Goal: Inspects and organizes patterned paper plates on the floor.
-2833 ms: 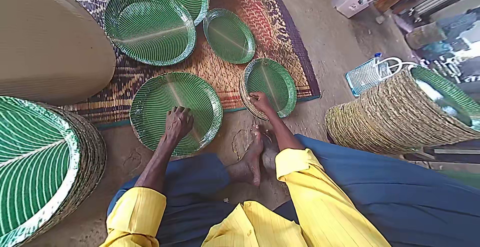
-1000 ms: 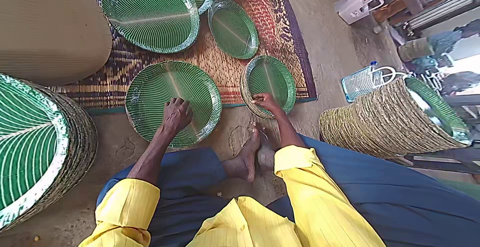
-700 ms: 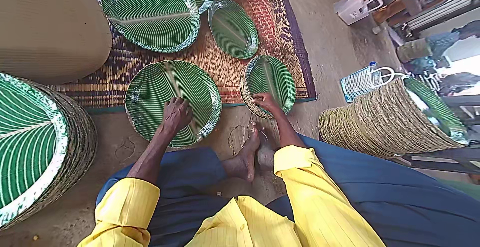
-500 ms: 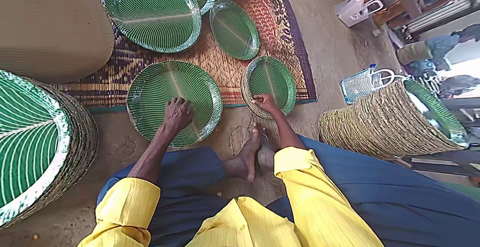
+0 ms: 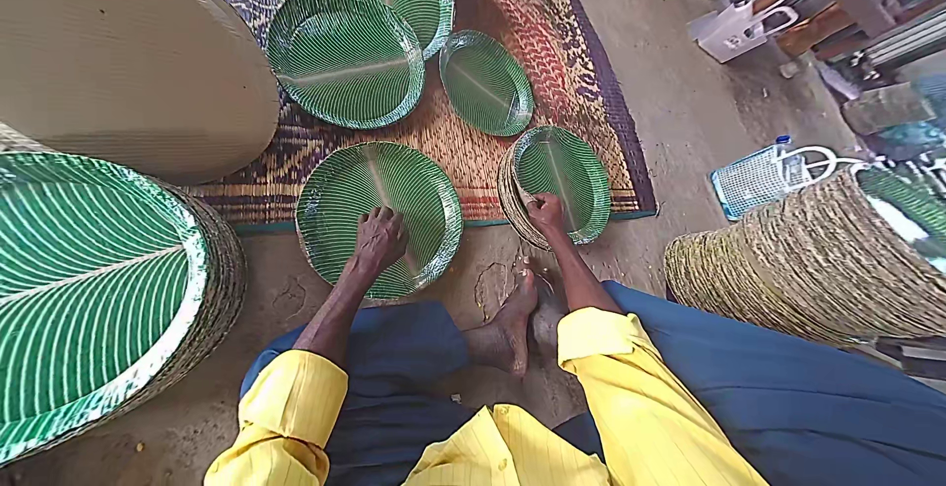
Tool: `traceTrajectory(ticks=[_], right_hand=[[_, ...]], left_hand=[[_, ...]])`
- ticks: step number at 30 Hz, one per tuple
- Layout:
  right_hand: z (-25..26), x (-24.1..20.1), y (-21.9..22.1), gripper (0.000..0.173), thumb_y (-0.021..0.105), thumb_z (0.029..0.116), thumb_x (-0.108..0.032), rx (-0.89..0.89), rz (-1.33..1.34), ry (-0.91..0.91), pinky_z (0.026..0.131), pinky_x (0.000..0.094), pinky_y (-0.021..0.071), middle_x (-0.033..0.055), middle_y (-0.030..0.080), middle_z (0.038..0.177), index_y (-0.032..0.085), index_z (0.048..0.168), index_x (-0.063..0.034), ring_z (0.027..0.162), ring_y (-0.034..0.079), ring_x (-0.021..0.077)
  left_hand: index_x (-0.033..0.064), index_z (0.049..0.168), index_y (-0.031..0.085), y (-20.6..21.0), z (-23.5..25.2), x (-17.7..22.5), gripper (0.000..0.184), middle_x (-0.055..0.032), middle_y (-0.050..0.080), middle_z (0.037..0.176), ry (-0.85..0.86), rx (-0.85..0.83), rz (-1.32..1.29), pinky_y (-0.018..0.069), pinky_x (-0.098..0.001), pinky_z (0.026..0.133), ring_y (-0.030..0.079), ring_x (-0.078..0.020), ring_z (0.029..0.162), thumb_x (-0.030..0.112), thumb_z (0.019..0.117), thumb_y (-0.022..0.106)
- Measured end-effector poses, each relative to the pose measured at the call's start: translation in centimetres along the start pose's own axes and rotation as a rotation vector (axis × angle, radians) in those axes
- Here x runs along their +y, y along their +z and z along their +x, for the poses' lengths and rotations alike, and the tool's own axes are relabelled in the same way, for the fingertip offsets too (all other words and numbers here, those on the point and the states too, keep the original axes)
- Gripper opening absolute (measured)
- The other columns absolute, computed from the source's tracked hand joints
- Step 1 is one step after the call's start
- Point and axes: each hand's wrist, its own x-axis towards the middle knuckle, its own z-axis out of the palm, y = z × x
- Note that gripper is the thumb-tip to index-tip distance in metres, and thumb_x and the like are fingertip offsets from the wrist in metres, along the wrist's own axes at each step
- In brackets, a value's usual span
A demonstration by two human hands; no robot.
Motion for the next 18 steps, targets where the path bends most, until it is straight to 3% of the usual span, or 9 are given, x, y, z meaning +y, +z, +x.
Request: traceTrajectory(ticks=[3,6,8,10,12,14,16,18], right_hand=[[-0.8,-3.2,-1.1,0.024,0.061,0.0957,-0.010,0.223,0.061,-0.215,0.087,0.0628,0.0520,0.0264,0.070,0.109,0.074,0.109,0.0049,0.101,0.069,0.0432],[-2.9,-7.5,-0.7,0.018,0.062,0.0895,-0.005,0.400,0.208,-0.580,0.077,0.0530,0.0568,0.0236,0.072,0.093,0.074,0.096,0.0065,0.086,0.071,0.0380],[-6.0,-11.1,0.8,0.014,0.065,0.0872,-0.003,0.287,0.254,-0.764,0.077,0.0496,0.0589,0.0208,0.071,0.094,0.074,0.094,0.0049,0.087,0.071,0.0352],[-9.6,-13.5,4.5,0.014,0.068,0.0860,-0.005,0.079,0.248,-0.925,0.080,0.0478,0.0595,0.0179,0.073,0.097,0.076,0.095,0.0013,0.091,0.072,0.0331],[-12.7,-14.4,8.3,0.012,0.068,0.0881,-0.006,-0.206,0.248,-1.093,0.083,0.0529,0.0576,0.0205,0.074,0.096,0.075,0.090,0.0030,0.093,0.072,0.0373],[-14.7,-14.4,10.3,0.014,0.065,0.0930,-0.007,-0.470,0.173,-1.221,0.086,0.0590,0.0542,0.0227,0.072,0.101,0.073,0.090,0.0041,0.101,0.070,0.0420],[-15.0,-13.9,10.5,0.014,0.064,0.0925,-0.006,-0.569,0.134,-1.267,0.087,0.0608,0.0524,0.0226,0.072,0.104,0.073,0.092,0.0038,0.105,0.068,0.0432],[-13.1,-13.0,9.0,0.017,0.062,0.0941,-0.010,-0.574,0.112,-1.195,0.087,0.0588,0.0512,0.0213,0.071,0.102,0.074,0.097,0.0029,0.103,0.068,0.0411]], left_hand=[[0.0039,0.130,0.068,-0.2,0.1,-0.4,0.042,-0.0223,0.066,0.127,0.037,0.108,-0.053,0.0418,-0.0610,0.104,0.058,-0.0414,0.124,0.035,0.1033,0.056],[-0.0015,0.120,0.071,-1.1,-0.6,-0.7,0.039,-0.0227,0.069,0.122,0.182,0.499,-0.178,0.0473,-0.0593,0.098,0.064,-0.0418,0.115,0.027,0.1036,0.050],[-0.0035,0.114,0.072,-2.3,-1.1,-0.9,0.039,-0.0229,0.070,0.116,0.279,0.781,-0.214,0.0462,-0.0539,0.101,0.064,-0.0391,0.113,0.023,0.1030,0.046],[-0.0029,0.109,0.072,-2.6,-1.1,-1.6,0.042,-0.0218,0.070,0.110,0.366,0.955,-0.166,0.0454,-0.0486,0.103,0.064,-0.0361,0.112,0.026,0.1037,0.042],[-0.0027,0.112,0.072,-1.8,-1.2,-1.7,0.042,-0.0225,0.070,0.111,0.366,0.887,-0.120,0.0457,-0.0513,0.101,0.064,-0.0382,0.111,0.027,0.1026,0.044],[-0.0021,0.118,0.071,-0.7,-1.0,-1.5,0.039,-0.0237,0.070,0.117,0.281,0.650,-0.076,0.0469,-0.0578,0.098,0.065,-0.0422,0.111,0.025,0.0987,0.051],[-0.0006,0.120,0.071,-0.1,-0.6,-1.5,0.036,-0.0241,0.069,0.119,0.149,0.429,-0.020,0.0464,-0.0622,0.097,0.062,-0.0453,0.115,0.025,0.0981,0.059],[0.0013,0.120,0.071,-0.1,-0.2,-1.5,0.033,-0.0241,0.066,0.124,0.019,0.247,0.011,0.0431,-0.0647,0.101,0.058,-0.0458,0.122,0.025,0.0980,0.063]])
